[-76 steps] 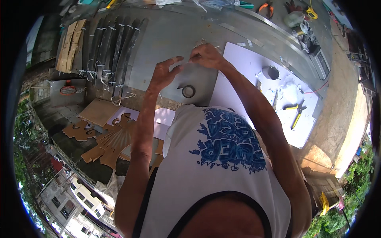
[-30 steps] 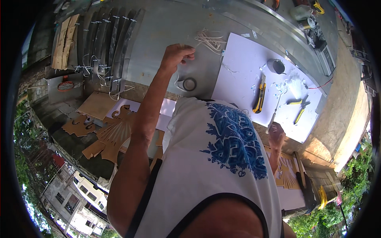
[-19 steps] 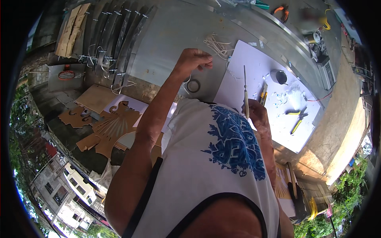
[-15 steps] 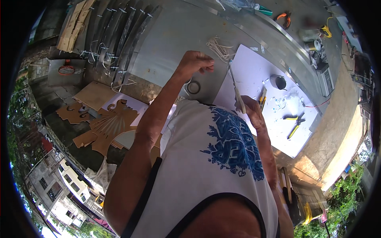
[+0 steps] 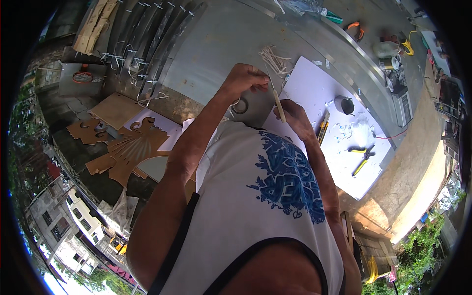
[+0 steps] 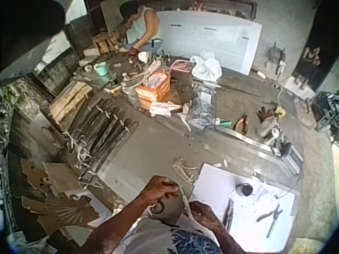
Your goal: The person assembles an LED strip by hand, using pliers and scissors to strip wires and connect them to the strip. They test the connection by briefly lighting the strip, then continue to prepare additional wire segments and components on the workbench.
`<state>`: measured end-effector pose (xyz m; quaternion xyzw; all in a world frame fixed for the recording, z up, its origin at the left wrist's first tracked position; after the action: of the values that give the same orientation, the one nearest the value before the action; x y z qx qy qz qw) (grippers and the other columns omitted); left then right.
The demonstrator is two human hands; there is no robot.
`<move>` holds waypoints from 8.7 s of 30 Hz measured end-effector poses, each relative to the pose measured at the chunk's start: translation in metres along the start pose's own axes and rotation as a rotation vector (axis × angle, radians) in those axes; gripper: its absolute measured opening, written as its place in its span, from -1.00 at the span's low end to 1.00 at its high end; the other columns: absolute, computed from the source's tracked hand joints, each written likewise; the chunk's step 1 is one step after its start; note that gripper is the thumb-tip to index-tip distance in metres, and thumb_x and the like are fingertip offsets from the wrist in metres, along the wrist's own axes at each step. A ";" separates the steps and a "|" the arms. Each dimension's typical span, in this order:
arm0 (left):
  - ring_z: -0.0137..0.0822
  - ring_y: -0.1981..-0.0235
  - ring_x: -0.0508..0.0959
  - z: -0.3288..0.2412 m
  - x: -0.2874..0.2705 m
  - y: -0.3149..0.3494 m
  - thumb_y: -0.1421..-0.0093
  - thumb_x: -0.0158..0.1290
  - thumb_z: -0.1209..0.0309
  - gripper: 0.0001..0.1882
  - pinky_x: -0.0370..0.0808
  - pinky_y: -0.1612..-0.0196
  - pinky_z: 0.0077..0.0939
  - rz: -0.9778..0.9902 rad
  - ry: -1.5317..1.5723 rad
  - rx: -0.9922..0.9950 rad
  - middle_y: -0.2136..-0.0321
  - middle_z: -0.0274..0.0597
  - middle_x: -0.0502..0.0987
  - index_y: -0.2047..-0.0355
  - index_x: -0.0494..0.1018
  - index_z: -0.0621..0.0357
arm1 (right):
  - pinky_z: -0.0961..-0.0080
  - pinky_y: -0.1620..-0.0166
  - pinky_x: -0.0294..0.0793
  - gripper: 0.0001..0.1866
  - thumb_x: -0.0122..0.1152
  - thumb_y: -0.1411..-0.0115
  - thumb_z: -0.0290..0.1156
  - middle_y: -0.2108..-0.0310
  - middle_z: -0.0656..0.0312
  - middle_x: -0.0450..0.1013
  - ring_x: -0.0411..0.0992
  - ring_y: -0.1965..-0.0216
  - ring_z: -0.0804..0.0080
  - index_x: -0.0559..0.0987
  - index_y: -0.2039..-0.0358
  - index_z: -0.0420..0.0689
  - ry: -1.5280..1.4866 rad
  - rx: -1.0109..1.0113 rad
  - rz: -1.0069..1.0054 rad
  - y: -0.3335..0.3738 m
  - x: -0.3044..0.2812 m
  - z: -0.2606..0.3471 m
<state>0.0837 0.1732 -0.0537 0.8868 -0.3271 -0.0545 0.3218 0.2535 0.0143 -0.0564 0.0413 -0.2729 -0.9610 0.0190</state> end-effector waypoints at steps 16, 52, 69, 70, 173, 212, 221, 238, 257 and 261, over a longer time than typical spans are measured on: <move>-0.41 0.30 0.63 -0.012 -0.042 0.010 -0.16 0.30 0.39 -0.79 0.52 0.22 -0.53 -0.144 0.145 0.218 0.31 -0.21 0.67 0.23 0.64 0.23 | 0.16 0.24 0.55 -0.80 0.33 -0.11 -0.46 0.38 -0.01 0.55 0.55 0.37 -0.03 0.58 0.28 -0.27 0.623 -0.434 -0.275 0.015 0.007 -0.023; -0.45 0.31 0.63 -0.037 0.063 0.048 -0.20 0.23 0.60 -0.84 0.56 0.12 -0.57 -0.082 0.312 0.450 0.36 -0.19 0.66 0.19 0.61 0.30 | 0.62 0.34 0.43 -0.81 0.25 -0.28 -0.44 0.40 0.24 0.61 0.45 0.44 0.59 0.65 0.21 -0.31 -0.380 -0.305 -0.361 0.007 -0.014 0.087; -0.53 0.35 0.54 -0.047 0.052 0.047 -0.08 0.29 0.63 -0.84 0.53 0.22 -0.62 -0.066 -0.107 0.487 0.38 -0.34 0.63 0.31 0.61 0.22 | 0.51 0.26 0.57 -0.84 0.26 -0.21 -0.42 0.45 0.12 0.64 0.64 0.39 0.42 0.67 0.26 -0.21 0.165 -0.383 -0.477 0.016 -0.016 0.095; -0.53 0.35 0.54 -0.046 0.051 0.046 -0.07 0.29 0.65 -0.84 0.53 0.22 -0.62 -0.050 -0.086 0.468 0.38 -0.34 0.63 0.31 0.61 0.23 | 0.51 0.26 0.57 -0.84 0.27 -0.21 -0.41 0.45 0.12 0.64 0.64 0.38 0.42 0.67 0.26 -0.21 0.160 -0.390 -0.469 0.017 -0.016 0.095; -0.56 0.47 0.55 -0.014 0.172 0.078 -0.24 0.21 0.47 -0.86 0.48 0.41 -0.65 -0.034 -0.422 0.352 0.48 -0.29 0.62 0.23 0.64 0.29 | -0.01 0.05 0.51 -0.37 0.21 -0.02 -0.08 0.18 -0.16 0.43 0.39 0.00 -0.16 0.48 0.13 -0.46 0.600 0.705 -1.051 0.189 -0.202 -0.174; -0.43 0.45 0.61 -0.017 0.268 0.070 -0.18 0.27 0.34 -0.77 0.55 0.32 -0.53 0.231 -0.610 0.519 0.47 -0.17 0.67 0.28 0.66 0.27 | 0.48 0.20 0.37 -0.72 0.36 -0.22 -0.27 0.31 0.26 0.47 0.38 0.31 0.51 0.60 0.17 -0.19 -0.318 -0.116 -0.667 0.226 -0.120 -0.055; -0.45 0.41 0.63 -0.016 0.272 0.075 -0.16 0.29 0.41 -0.80 0.56 0.30 -0.53 0.339 -0.556 0.429 0.45 -0.16 0.67 0.27 0.66 0.28 | 0.37 0.09 0.44 -0.83 0.31 -0.27 -0.35 0.29 0.20 0.52 0.45 0.31 0.44 0.59 0.27 -0.20 -0.522 -0.234 -0.530 0.196 -0.120 -0.052; -0.51 0.47 0.56 -0.020 0.260 0.046 -0.14 0.27 0.44 -0.82 0.49 0.34 -0.60 0.088 -0.318 0.419 0.48 -0.24 0.64 0.29 0.66 0.32 | 0.38 -0.01 0.39 -0.57 0.13 -0.34 -0.13 0.32 0.13 0.56 0.47 0.18 0.38 0.59 0.05 -0.28 -0.267 -0.006 -0.364 0.221 -0.118 -0.053; -0.52 0.47 0.58 -0.016 0.263 0.038 -0.14 0.27 0.46 -0.82 0.53 0.33 -0.61 0.111 -0.360 0.399 0.47 -0.23 0.66 0.29 0.67 0.33 | 0.40 0.16 0.39 -0.58 0.15 -0.33 -0.09 0.40 0.16 0.51 0.41 0.31 0.42 0.58 0.16 -0.26 -0.132 0.017 -0.378 0.215 -0.114 -0.047; -0.52 0.47 0.58 -0.014 0.262 0.039 -0.14 0.27 0.46 -0.82 0.53 0.34 -0.61 0.115 -0.339 0.384 0.47 -0.23 0.66 0.29 0.66 0.33 | 0.34 0.23 0.35 -0.63 0.13 -0.33 -0.16 0.43 0.11 0.45 0.37 0.38 0.36 0.56 0.19 -0.27 -0.044 0.004 -0.398 0.216 -0.113 -0.045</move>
<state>0.2713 -0.0033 0.0107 0.8897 -0.4307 -0.1207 0.0910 0.3735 -0.1863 0.0274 0.0735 -0.2614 -0.9459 -0.1776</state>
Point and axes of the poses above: each hand's wrist, its own y-axis away from the middle knuckle, its own x-axis out of the palm, z = x × y, the point moved 3 cm from there along -y, towards the middle knuckle
